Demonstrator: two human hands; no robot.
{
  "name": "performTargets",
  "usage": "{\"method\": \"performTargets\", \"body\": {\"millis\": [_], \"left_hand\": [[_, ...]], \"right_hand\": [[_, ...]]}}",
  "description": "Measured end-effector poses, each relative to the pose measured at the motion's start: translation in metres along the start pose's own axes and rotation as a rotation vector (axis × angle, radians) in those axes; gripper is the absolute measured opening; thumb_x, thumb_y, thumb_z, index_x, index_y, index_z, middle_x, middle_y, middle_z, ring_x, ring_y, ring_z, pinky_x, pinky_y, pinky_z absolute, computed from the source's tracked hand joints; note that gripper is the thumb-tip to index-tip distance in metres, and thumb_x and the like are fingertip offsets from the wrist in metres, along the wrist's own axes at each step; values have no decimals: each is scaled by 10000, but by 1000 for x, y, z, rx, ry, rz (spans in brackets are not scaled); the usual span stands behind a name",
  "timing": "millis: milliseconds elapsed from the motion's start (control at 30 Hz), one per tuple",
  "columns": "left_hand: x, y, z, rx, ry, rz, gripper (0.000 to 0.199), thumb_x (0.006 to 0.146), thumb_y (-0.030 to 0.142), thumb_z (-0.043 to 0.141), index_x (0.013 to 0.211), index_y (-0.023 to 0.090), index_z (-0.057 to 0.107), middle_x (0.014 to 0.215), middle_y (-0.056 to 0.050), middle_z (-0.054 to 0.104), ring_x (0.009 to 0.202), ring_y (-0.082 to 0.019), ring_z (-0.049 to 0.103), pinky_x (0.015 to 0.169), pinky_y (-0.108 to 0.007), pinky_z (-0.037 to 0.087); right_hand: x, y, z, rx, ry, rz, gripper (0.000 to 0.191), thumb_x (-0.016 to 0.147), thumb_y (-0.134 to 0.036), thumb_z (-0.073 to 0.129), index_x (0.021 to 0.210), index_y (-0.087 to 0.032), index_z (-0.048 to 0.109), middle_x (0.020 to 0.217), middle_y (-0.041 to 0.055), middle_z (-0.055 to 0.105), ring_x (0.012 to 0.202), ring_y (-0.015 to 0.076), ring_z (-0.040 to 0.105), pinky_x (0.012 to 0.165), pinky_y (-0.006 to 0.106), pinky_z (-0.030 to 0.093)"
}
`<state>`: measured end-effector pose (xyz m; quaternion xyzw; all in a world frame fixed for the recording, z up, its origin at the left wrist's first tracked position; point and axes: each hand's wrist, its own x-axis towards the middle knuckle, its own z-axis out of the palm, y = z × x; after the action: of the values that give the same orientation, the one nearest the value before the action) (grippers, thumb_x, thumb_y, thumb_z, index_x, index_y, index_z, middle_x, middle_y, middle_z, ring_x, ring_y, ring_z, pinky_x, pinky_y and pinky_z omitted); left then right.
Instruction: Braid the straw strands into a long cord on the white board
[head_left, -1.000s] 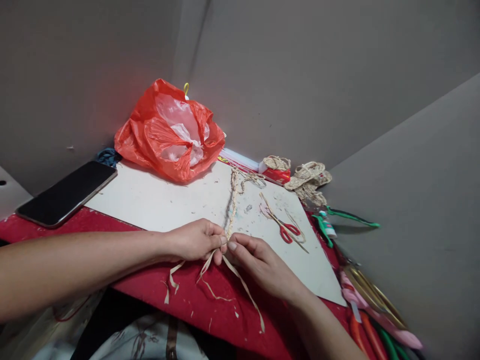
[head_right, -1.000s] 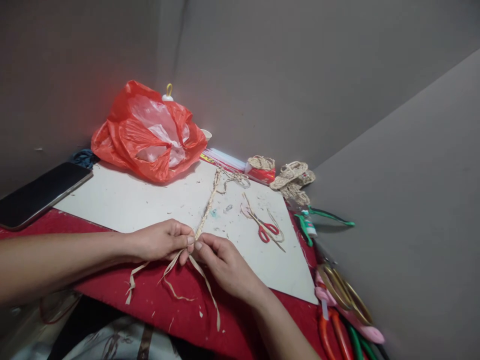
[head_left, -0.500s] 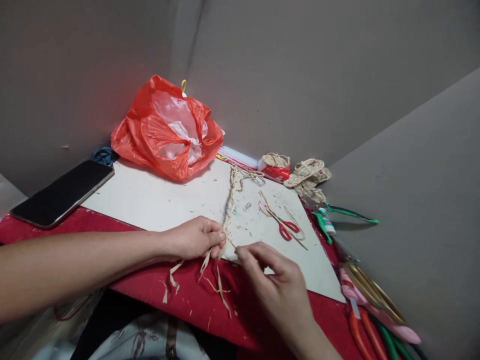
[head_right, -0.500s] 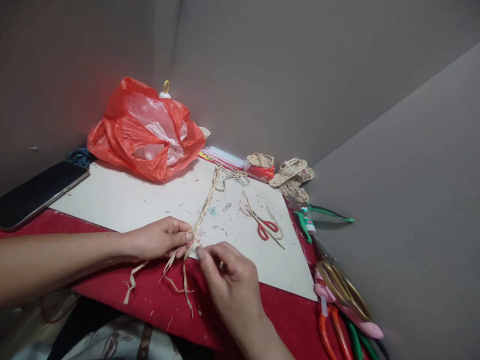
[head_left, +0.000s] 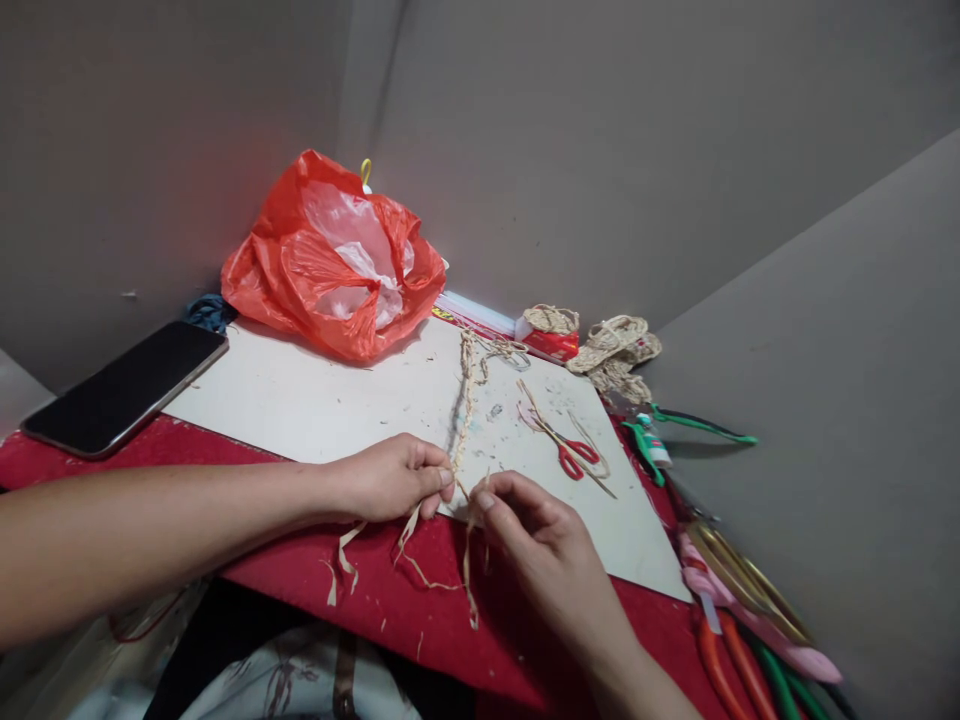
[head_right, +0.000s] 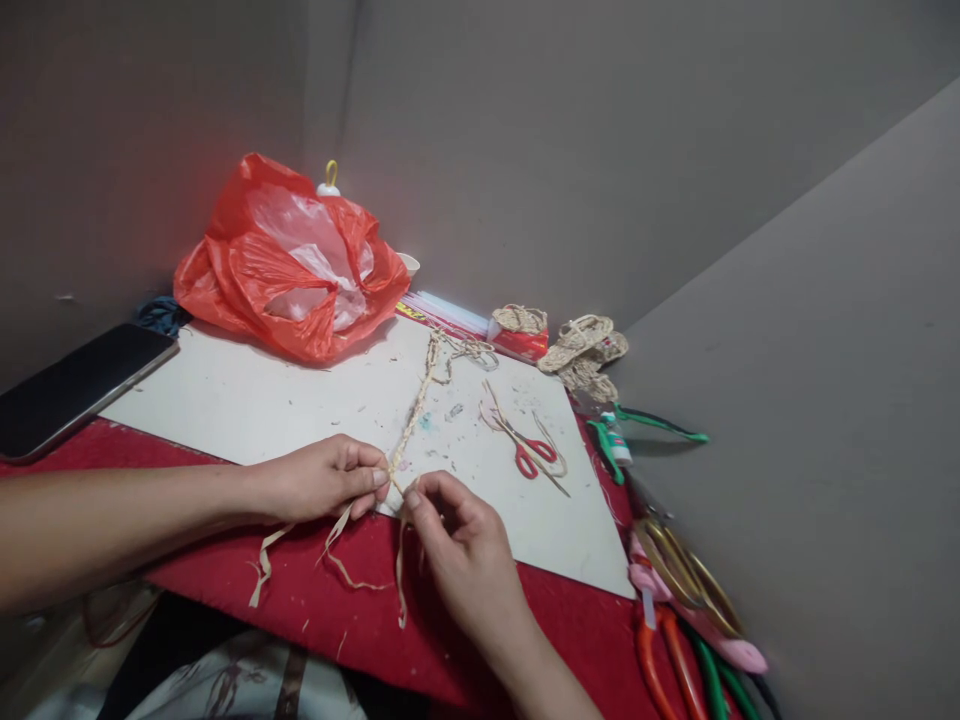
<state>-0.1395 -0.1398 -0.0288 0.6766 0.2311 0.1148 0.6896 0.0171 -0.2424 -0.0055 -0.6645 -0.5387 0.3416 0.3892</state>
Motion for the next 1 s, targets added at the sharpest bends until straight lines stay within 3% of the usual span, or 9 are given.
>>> {"method": "performTargets", "body": {"millis": [133,267,467,733,1000], "left_hand": [[1,0,0,-25,-14,10,293,851,403,433,797,147,564,553,47,485,433,-59,324,461,-190,275],[1,2,0,-65,-15,-4,297,841,408,453,788,140,570,541,51,479,433,-55,325,461,-187,268],[-2,5,2,-100,4,-34,293,821,414,479,772,139,567,527,55,479,430,-54,321,460,-197,247],[-2,2,2,-153,40,-64,269,789,398,509,738,140,562,500,59,468,389,-48,298,420,-201,209],[-3,4,1,-201,47,-82,325,781,459,533,728,139,561,477,65,460,380,-47,289,420,-202,210]], "right_hand": [[2,-7,-13,136,-78,123,287,790,-457,586,839,-175,578,616,-7,575,468,101,459,450,208,379],[6,-14,-21,102,-137,125,337,772,-488,602,789,-152,600,561,-18,520,428,78,396,404,195,324],[21,-5,-31,-18,-427,100,382,860,-500,459,671,-171,502,525,-55,409,448,79,348,439,199,281],[46,-6,-33,-134,-384,-1,322,819,-397,508,597,-164,488,515,-52,385,499,93,318,485,219,262],[66,-11,-43,-134,-380,-33,256,807,-385,532,814,-146,623,561,-45,456,493,95,356,483,217,269]]}}
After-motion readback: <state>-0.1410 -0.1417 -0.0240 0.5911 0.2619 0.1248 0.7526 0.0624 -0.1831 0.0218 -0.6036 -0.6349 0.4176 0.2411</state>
